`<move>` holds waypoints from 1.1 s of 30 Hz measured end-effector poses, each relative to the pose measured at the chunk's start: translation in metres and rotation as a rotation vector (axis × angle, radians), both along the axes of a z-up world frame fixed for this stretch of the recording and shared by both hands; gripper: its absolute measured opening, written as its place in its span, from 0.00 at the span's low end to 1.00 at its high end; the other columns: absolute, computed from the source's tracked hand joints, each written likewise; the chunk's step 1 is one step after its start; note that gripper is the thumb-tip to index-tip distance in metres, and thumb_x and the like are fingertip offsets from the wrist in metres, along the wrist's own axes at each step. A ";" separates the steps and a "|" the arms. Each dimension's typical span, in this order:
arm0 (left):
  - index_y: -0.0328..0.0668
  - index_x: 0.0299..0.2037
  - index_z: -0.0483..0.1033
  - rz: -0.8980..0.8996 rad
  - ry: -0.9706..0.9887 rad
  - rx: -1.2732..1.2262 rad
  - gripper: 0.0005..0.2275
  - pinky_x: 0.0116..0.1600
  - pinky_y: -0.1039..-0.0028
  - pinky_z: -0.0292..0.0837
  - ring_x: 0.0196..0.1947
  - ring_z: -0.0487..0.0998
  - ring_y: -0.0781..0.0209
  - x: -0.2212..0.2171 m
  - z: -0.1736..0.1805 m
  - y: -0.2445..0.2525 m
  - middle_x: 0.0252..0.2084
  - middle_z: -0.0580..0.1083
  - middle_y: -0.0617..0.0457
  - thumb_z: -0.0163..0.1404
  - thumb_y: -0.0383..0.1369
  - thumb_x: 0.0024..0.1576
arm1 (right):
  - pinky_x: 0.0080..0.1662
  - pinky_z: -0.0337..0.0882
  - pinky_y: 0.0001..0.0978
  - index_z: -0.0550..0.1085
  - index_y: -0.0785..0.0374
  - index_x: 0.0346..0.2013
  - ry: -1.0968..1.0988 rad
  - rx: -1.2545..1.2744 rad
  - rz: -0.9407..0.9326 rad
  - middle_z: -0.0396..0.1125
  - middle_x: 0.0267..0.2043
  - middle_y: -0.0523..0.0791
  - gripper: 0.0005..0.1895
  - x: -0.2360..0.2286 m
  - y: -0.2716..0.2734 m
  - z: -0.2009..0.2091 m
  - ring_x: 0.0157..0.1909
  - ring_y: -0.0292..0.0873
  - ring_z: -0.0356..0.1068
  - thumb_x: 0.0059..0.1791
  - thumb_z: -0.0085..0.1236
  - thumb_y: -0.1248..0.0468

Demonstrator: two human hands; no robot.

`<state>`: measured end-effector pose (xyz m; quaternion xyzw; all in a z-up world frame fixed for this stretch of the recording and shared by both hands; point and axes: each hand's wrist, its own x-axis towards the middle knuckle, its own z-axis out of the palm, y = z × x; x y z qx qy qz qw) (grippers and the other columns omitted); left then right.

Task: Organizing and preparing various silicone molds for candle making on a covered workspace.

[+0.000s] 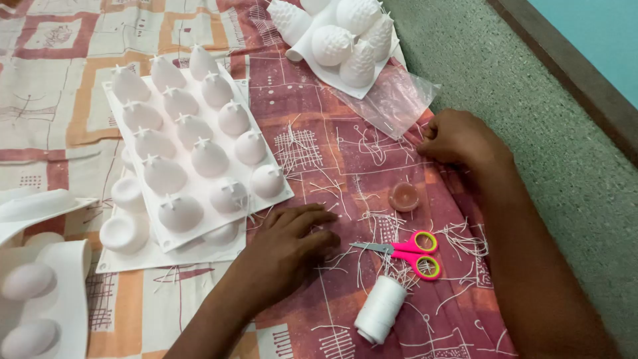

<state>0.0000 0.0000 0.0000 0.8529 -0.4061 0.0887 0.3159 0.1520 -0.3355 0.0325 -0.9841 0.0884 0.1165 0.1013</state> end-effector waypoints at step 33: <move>0.38 0.40 0.77 -0.012 0.237 -0.188 0.04 0.58 0.64 0.73 0.55 0.77 0.51 0.001 -0.002 0.005 0.53 0.77 0.51 0.56 0.25 0.55 | 0.55 0.67 0.53 0.71 0.55 0.56 -0.526 -0.034 0.285 0.65 0.55 0.53 0.33 -0.006 0.028 0.005 0.58 0.59 0.64 0.38 0.72 0.60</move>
